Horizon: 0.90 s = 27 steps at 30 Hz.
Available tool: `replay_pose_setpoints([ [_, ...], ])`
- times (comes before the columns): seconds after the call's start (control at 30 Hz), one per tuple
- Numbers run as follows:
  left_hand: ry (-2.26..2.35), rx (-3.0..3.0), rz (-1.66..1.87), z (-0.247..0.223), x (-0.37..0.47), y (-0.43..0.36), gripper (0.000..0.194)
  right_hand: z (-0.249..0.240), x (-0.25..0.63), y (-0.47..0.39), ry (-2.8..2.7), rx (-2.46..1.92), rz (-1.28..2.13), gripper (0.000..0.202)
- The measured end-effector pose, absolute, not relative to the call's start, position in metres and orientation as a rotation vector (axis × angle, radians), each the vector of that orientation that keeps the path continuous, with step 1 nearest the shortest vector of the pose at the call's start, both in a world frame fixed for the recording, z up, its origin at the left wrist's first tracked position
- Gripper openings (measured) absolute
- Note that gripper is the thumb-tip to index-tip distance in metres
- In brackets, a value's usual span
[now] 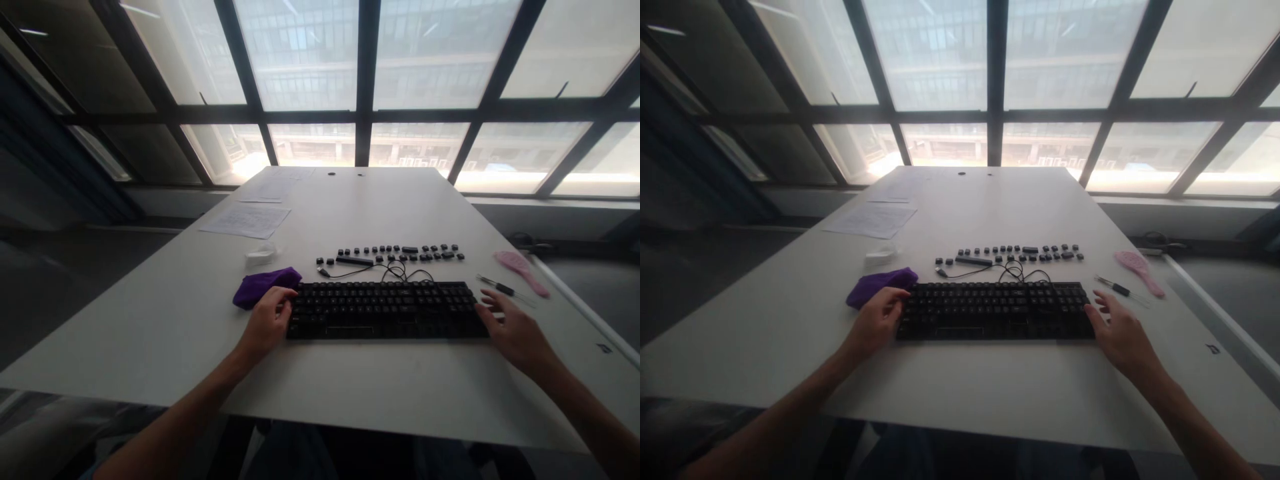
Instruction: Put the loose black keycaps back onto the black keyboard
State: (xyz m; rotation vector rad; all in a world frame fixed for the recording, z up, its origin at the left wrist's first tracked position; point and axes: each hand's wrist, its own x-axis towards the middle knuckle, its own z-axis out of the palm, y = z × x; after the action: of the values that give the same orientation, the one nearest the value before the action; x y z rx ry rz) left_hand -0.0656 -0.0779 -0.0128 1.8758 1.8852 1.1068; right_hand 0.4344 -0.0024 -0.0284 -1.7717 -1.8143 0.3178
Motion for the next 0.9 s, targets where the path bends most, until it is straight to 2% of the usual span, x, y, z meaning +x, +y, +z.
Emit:
replay_pose_setpoints([
  [0.17,1.656,2.333,0.980,-0.007,-0.061,-0.083,0.022,-0.006,0.410,0.002,-1.900,-1.512,-0.021,0.042],
  [0.33,1.654,2.511,0.894,-0.006,-0.054,-0.090,0.020,0.011,0.341,-0.013,-2.101,-1.140,0.079,0.024],
  [0.47,1.632,2.604,0.894,-0.006,-0.049,-0.094,0.027,0.011,0.269,-0.037,-2.363,-0.876,0.268,0.024],
  [0.63,1.663,2.661,0.799,-0.006,-0.045,-0.099,0.024,0.003,0.196,-0.054,-2.617,-0.711,0.239,0.039],
  [0.9,1.629,2.677,0.890,-0.003,-0.050,-0.102,0.015,0.002,0.170,-0.047,-2.640,-0.685,0.161,0.024],
])
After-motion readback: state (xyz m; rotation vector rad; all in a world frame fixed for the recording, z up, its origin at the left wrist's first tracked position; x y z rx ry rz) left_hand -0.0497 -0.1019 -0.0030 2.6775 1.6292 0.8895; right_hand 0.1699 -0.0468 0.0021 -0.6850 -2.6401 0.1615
